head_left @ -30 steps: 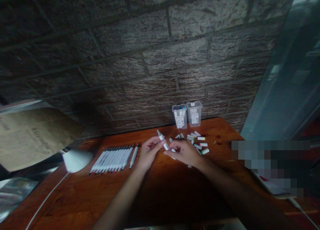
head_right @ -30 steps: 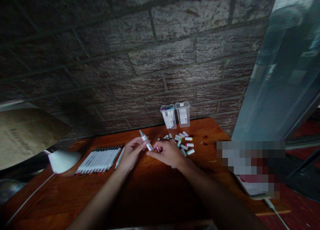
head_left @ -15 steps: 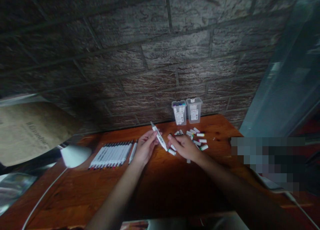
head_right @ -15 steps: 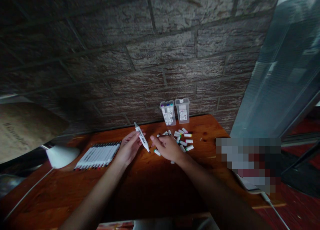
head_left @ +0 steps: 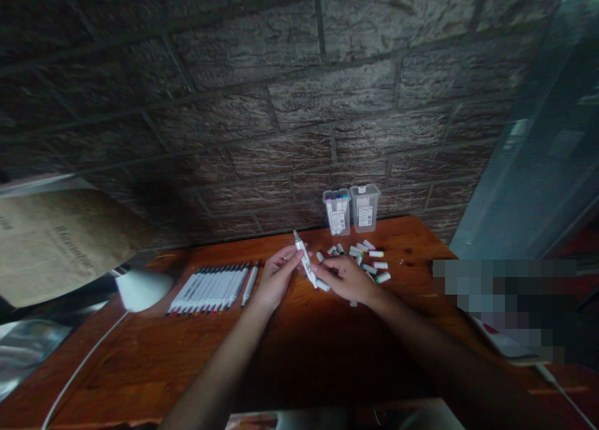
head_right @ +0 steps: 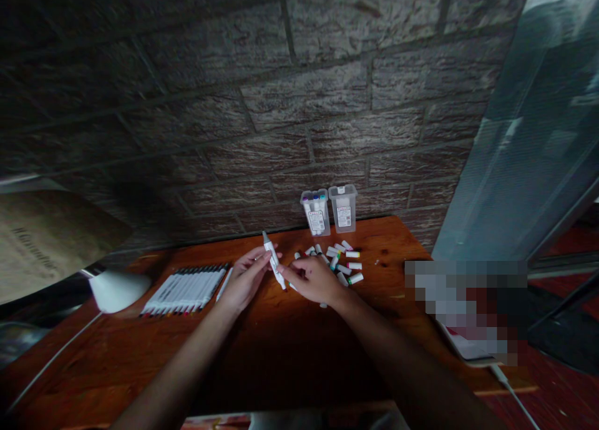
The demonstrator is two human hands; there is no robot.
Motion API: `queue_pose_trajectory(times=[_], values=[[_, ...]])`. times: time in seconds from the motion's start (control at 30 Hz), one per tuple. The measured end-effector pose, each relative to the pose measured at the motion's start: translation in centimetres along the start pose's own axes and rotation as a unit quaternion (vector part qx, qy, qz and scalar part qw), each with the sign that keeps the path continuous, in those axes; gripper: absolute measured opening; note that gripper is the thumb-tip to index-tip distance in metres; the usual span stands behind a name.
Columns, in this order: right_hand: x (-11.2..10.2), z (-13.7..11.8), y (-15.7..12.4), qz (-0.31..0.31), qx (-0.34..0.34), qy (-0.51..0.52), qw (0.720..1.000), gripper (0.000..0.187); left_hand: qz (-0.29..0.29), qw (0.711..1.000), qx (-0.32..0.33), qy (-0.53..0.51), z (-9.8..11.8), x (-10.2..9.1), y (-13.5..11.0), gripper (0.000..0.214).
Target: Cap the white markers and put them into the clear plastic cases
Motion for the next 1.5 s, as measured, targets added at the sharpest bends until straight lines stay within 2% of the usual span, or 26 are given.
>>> queue_pose_trajectory(times=[0.2,0.73,1.03,1.2,1.33,1.5], values=[[-0.2,-0.8,-0.2,-0.04,-0.013,0.009,0.999,0.044,0.004,1.0,0.005,0.019,0.1,0.0,-0.1,0.032],[0.2,-0.3,-0.3,-0.063,-0.013,0.016,0.998,0.032,-0.001,0.999,0.004,0.047,-0.9,-0.5,0.2,0.034],[0.0,-0.3,-0.2,-0.053,0.001,0.014,0.998,0.026,0.019,0.999,0.008,0.041,-0.9,-0.5,0.3,0.03],[-0.1,-0.2,-0.2,-0.043,0.005,0.014,0.999,0.025,0.007,0.999,0.003,0.046,-0.7,-0.6,0.3,0.031],[-0.1,-0.1,-0.1,-0.041,-0.004,0.004,0.999,0.028,-0.01,0.998,-0.013,0.063,-0.7,-0.7,0.2,0.029],[-0.7,0.2,0.1,-0.02,0.018,-0.006,1.0,0.038,0.009,0.998,-0.015,0.064,-0.2,-0.5,0.2,0.029]])
Point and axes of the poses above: each hand's wrist, its own y-axis towards the middle knuckle, its own x-axis out of the palm, z = x × y, the point moved 2 cm from there along y, towards the middle knuckle
